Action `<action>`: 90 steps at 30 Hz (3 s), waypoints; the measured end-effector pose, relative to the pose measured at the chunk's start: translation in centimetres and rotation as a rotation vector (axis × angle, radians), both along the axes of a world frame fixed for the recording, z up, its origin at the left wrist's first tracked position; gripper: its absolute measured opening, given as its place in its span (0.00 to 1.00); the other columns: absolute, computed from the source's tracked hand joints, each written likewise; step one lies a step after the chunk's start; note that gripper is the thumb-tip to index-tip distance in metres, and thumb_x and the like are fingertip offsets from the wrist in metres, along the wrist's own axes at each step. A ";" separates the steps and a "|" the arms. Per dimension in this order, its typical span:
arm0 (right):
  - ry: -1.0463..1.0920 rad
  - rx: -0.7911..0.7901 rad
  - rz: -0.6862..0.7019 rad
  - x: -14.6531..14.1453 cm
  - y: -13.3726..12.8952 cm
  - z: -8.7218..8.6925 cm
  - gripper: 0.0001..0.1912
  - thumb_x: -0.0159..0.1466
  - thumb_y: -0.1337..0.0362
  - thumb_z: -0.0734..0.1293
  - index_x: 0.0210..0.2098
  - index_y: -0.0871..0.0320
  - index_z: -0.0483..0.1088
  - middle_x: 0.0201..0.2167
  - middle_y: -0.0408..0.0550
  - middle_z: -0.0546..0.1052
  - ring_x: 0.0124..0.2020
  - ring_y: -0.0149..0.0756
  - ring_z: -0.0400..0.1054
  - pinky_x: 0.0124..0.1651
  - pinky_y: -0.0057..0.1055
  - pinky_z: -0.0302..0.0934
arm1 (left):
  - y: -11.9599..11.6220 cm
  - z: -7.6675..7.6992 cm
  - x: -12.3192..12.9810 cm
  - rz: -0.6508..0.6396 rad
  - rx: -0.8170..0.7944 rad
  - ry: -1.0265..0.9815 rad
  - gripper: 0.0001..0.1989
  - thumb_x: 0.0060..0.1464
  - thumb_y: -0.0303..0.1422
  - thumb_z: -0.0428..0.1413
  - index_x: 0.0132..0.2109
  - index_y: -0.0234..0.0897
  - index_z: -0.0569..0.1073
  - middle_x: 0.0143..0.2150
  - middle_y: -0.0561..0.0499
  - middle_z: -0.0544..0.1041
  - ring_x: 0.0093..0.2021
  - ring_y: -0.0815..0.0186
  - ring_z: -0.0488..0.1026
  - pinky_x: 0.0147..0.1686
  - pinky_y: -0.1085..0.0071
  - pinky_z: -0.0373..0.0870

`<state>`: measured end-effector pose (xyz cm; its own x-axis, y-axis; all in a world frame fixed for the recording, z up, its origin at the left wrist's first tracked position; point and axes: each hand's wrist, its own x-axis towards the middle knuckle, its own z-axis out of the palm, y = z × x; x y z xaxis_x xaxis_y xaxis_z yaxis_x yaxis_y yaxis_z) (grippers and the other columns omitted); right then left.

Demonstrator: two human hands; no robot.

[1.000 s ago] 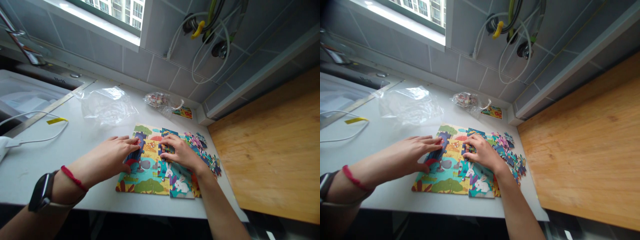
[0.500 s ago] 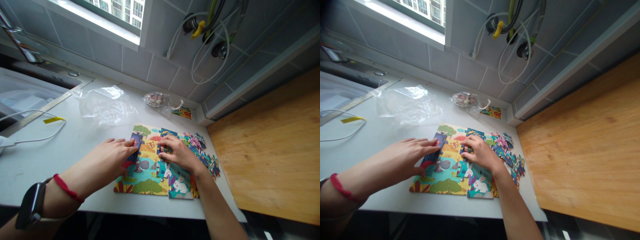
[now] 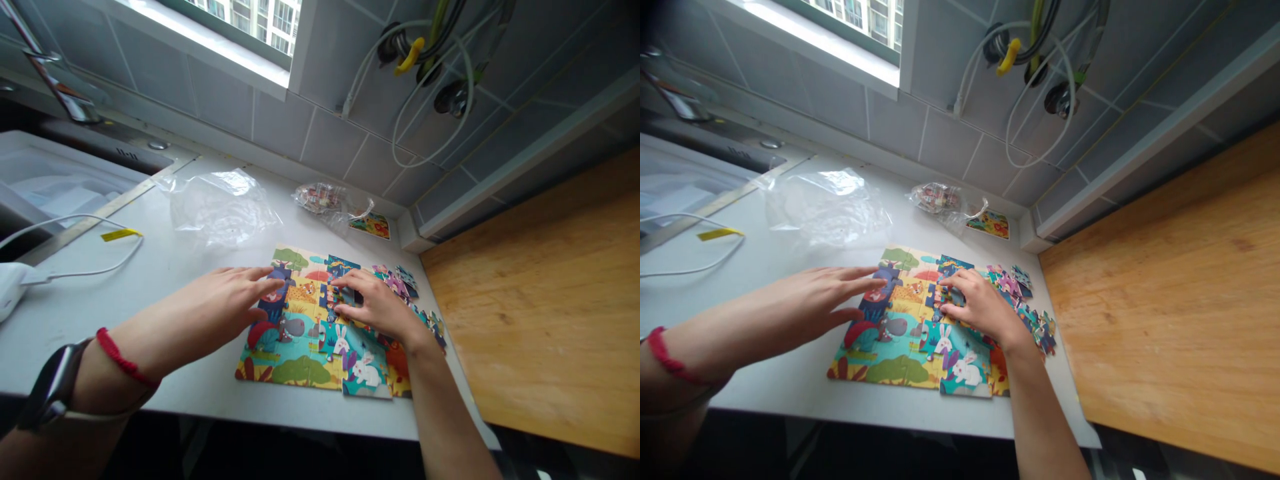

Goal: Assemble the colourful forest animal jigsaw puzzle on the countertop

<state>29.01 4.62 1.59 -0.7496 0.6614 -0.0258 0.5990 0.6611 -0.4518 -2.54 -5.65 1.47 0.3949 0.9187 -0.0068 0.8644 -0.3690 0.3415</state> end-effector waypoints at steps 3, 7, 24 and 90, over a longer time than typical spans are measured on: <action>-0.001 -0.001 -0.002 -0.3 -0.1 0.0 0.17 0.65 0.64 0.77 0.53 0.51 0.76 0.50 0.49 0.79 0.52 0.44 0.72 0.58 0.45 0.67 | 0.5 0.1 -0.6 0.012 -0.058 0.033 0.38 0.52 0.39 0.69 0.69 0.49 0.70 0.70 0.45 0.71 0.68 0.43 0.70 0.66 0.50 0.68; 0.010 0.006 0.005 -0.4 -0.2 0.0 0.16 0.65 0.64 0.76 0.52 0.51 0.76 0.49 0.49 0.79 0.52 0.43 0.72 0.57 0.44 0.67 | 0.8 -0.1 -0.2 -0.005 -0.147 0.066 0.48 0.40 0.41 0.75 0.69 0.51 0.70 0.73 0.44 0.67 0.70 0.38 0.65 0.67 0.46 0.66; 0.085 0.041 -0.002 -0.3 0.1 -0.7 0.20 0.63 0.63 0.78 0.54 0.52 0.77 0.50 0.51 0.81 0.53 0.45 0.74 0.56 0.44 0.69 | 1.2 0.3 0.2 0.042 -0.160 0.065 0.43 0.39 0.36 0.76 0.65 0.47 0.75 0.72 0.41 0.68 0.69 0.40 0.68 0.66 0.50 0.67; -0.916 0.156 -0.289 7.5 5.5 4.6 0.26 0.63 0.66 0.71 0.60 0.57 0.74 0.56 0.60 0.79 0.57 0.52 0.75 0.53 0.34 0.67 | 2.2 0.8 -0.6 -0.147 0.071 -0.255 0.27 0.67 0.52 0.52 0.63 0.41 0.76 0.60 0.42 0.80 0.53 0.50 0.80 0.54 0.57 0.76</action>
